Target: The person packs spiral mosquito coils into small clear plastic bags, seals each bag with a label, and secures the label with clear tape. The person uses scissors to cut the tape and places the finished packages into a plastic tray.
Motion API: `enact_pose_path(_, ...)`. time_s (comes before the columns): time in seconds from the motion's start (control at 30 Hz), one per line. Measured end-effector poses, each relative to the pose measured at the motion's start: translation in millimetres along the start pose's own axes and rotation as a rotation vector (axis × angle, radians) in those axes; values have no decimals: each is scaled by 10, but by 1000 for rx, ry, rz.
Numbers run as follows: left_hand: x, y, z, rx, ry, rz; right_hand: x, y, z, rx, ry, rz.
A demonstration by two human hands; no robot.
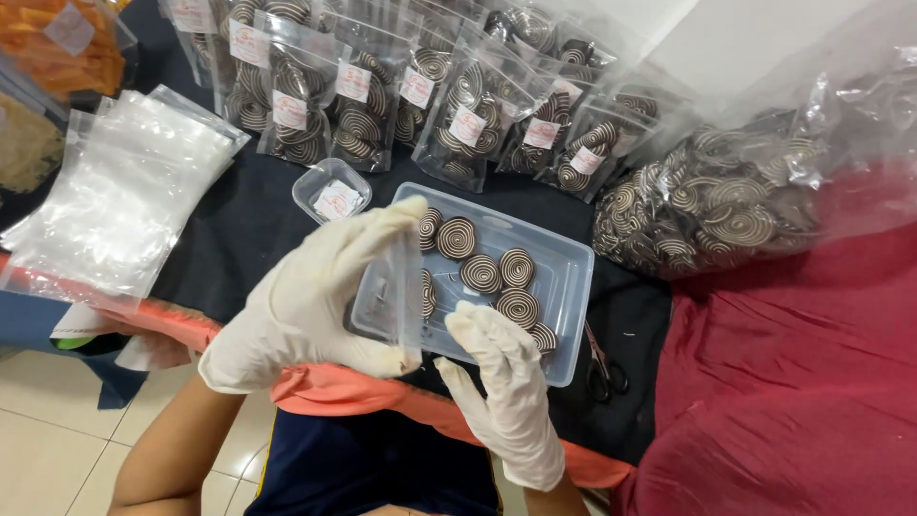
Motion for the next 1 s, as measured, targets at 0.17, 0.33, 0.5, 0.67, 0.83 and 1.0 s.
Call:
enact_pose_path(0.17,-209,179,-306,-46,-286,173,24,7,-65,114,-191,57)
enact_pose_path(0.33,-326,144,-292,-10,-242,232,99,-92,-140,154,-145,-8)
enact_pose_path(0.5,-397,117,-234,53,-362,260,69,-122,-167,142,-118,5)
enact_pose_path(0.67,-471,80,-164,161,-450,319,88,-60,-167,163,-103,-64)
enact_pose_path(0.83,-517,34,-141,266,-533,347,109,-5,-155,178,-48,-54)
enact_pose_path(1.0,-480,35,-181,235,-602,319,141,55,-52,251,-138,-88)
Point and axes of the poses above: each hand's wrist, its own y-axis towards the middle knuckle, its own x-axis out of the back of the hand, z = x × y, the point moved 6 cm from there along y, towards the middle knuckle, and after that the axes turned 4 degrees about y, right-handed, at the moved point
